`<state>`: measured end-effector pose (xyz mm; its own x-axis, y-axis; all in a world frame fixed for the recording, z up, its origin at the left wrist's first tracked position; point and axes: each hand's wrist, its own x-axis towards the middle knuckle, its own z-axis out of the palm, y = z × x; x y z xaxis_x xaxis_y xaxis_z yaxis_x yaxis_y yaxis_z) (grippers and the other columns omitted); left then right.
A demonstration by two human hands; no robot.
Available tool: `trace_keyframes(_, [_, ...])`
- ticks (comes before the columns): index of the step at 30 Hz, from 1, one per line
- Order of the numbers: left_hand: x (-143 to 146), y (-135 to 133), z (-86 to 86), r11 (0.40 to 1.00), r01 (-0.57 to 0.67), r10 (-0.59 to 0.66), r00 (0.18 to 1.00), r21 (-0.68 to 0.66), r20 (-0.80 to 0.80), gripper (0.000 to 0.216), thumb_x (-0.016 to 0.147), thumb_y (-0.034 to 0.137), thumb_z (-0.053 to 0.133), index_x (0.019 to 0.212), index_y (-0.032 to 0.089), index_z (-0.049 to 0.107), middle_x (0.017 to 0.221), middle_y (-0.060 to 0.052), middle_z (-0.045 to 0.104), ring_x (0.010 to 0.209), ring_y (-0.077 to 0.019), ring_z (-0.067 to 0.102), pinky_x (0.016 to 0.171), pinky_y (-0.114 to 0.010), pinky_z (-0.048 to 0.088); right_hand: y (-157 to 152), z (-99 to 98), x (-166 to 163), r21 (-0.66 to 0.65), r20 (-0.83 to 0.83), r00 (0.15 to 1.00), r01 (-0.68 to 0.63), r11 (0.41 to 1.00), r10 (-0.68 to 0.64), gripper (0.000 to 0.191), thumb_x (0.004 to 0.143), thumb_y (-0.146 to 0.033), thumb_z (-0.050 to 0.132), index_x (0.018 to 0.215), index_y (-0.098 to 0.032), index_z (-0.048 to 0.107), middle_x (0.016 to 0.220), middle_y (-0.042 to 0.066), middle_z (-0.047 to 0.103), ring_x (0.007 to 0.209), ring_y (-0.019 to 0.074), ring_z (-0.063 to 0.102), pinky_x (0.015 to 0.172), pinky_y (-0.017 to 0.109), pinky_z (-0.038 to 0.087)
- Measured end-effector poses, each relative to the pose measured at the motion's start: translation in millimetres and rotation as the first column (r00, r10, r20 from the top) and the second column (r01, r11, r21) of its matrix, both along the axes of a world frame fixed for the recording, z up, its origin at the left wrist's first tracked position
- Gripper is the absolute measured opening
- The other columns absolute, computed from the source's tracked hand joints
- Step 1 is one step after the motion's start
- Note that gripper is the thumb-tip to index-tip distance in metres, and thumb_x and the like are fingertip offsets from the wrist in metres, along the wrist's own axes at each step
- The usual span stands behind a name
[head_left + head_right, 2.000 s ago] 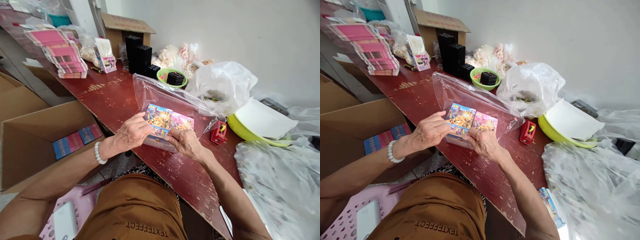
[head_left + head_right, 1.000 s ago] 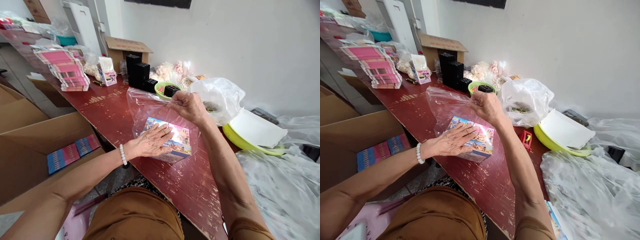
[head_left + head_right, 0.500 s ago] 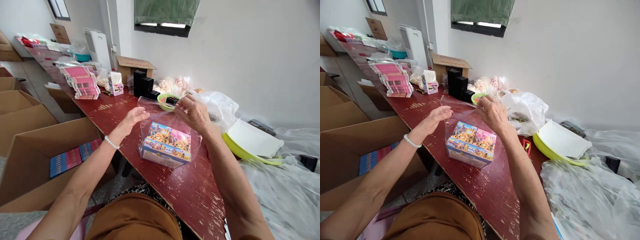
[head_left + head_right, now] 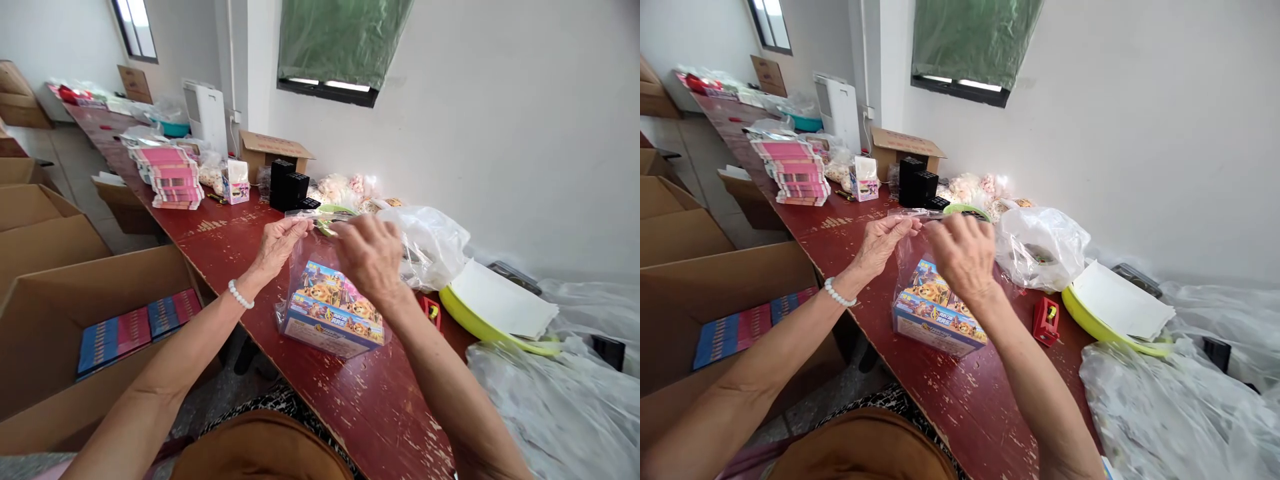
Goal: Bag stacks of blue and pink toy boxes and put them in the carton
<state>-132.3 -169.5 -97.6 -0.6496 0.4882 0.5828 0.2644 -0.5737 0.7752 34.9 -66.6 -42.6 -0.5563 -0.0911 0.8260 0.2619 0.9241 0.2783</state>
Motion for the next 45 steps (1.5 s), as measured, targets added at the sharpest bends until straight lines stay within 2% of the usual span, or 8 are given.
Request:
trace_keyframes(6, [-7.5, -8.7, -0.7, 0.993, -0.091, 0.069, 0.966, -0.079, -0.247, 0.043, 0.090, 0.053, 0.076, 0.069, 0.018, 0.064, 0.066, -0.001, 0.061, 0.066, -0.0146, 0.049, 0.060, -0.028, 0.043, -28.4, -2.9, -52.7, 0.113, 0.141, 0.990, -0.041, 0.993, 0.025, 0.026, 0.111, -0.017, 0.050, 0.105, -0.024, 0.074, 0.097, 0.007, 0.068, 0.091, 0.0243, 0.049, 0.077, 0.040, 0.028])
trace_keyframes(12, [-10.2, -10.1, 0.2, 0.968, -0.233, 0.179, 0.903, -0.094, -0.391, 0.031, 0.093, 0.032, 0.063, 0.065, 0.018, 0.057, 0.062, 0.002, 0.058, 0.063, -0.0128, 0.046, 0.058, -0.025, 0.038, -30.3, 1.0, -61.7, 0.153, 0.170, 0.985, -0.005, 0.988, -0.022, 0.029, 0.109, -0.012, 0.047, 0.096, -0.020, 0.072, 0.092, 0.009, 0.065, 0.089, 0.0252, 0.048, 0.075, 0.039, 0.028])
trace_keyframes(21, [-3.7, -11.5, 5.3, 0.967, -0.134, 0.059, 0.944, -0.214, -0.325, 0.045, 0.102, 0.059, 0.059, 0.109, 0.019, 0.081, 0.090, -0.007, 0.080, 0.086, -0.0225, 0.074, 0.082, -0.032, 0.058, 8.6, 17.8, -55.1, -0.143, -0.060, 0.998, -0.031, 0.989, 0.023, 0.031, 0.109, -0.019, 0.042, 0.109, -0.020, 0.073, 0.100, 0.007, 0.066, 0.087, 0.0195, 0.052, 0.072, 0.033, 0.037])
trace_keyframes(29, [-4.0, -18.2, 9.2, 0.969, -0.191, 0.129, 0.933, -0.158, -0.336, 0.056, 0.091, 0.074, 0.066, 0.080, 0.019, 0.072, 0.077, -0.004, 0.071, 0.074, -0.0199, 0.061, 0.067, -0.029, 0.046, -23.2, -7.1, -48.6, 0.032, 0.153, 0.987, -0.058, 0.998, 0.052, 0.021, 0.111, -0.021, 0.054, 0.107, -0.023, 0.074, 0.098, 0.006, 0.070, 0.090, 0.0214, 0.055, 0.074, 0.036, 0.034])
trace_keyframes(33, [-6.5, -19.2, 6.9, 0.950, -0.266, 0.177, 0.890, -0.164, -0.421, 0.049, 0.093, 0.057, 0.062, 0.062, 0.020, 0.052, 0.057, 0.001, 0.049, 0.058, -0.0133, 0.037, 0.055, -0.028, 0.028, -24.6, -5.6, -54.7, 0.086, 0.185, 0.982, -0.063, 0.994, 0.046, 0.028, 0.109, -0.013, 0.049, 0.100, -0.022, 0.073, 0.090, 0.006, 0.068, 0.084, 0.0220, 0.052, 0.072, 0.037, 0.032])
trace_keyframes(36, [-7.7, -21.0, 8.1, 0.934, -0.299, 0.167, 0.847, -0.193, -0.505, 0.033, 0.090, 0.037, 0.056, 0.063, 0.020, 0.051, 0.057, 0.000, 0.050, 0.058, -0.0139, 0.035, 0.057, -0.029, 0.028, -22.2, -2.8, -56.9, 0.086, 0.213, 0.976, -0.071, 0.994, 0.052, 0.026, 0.107, -0.014, 0.051, 0.094, -0.021, 0.071, 0.088, 0.007, 0.067, 0.082, 0.0221, 0.052, 0.071, 0.036, 0.032])
trace_keyframes(41, [-8.8, -25.1, 12.4, 0.895, -0.392, 0.193, 0.771, -0.213, -0.606, 0.023, 0.087, 0.023, 0.056, 0.066, 0.020, 0.061, 0.056, -0.001, 0.053, 0.057, -0.0150, 0.037, 0.061, -0.031, 0.029, -18.1, 1.1, -62.2, -0.115, 0.189, 0.978, -0.071, 0.991, 0.092, 0.022, 0.101, -0.019, 0.052, 0.091, -0.019, 0.071, 0.091, 0.008, 0.070, 0.083, 0.0197, 0.057, 0.070, 0.032, 0.037])
trace_keyframes(45, [-5.7, -26.6, 13.2, 0.915, -0.327, 0.153, 0.824, -0.237, -0.546, 0.034, 0.099, 0.042, 0.058, 0.079, 0.022, 0.077, 0.072, -0.005, 0.073, 0.066, -0.0190, 0.059, 0.070, -0.032, 0.045, -4.2, 12.3, -62.0, -0.405, -0.027, 0.979, -0.194, 0.894, 0.200, 0.018, 0.095, -0.020, 0.053, 0.087, -0.019, 0.070, 0.087, 0.005, 0.069, 0.076, 0.0156, 0.058, 0.070, 0.030, 0.042])
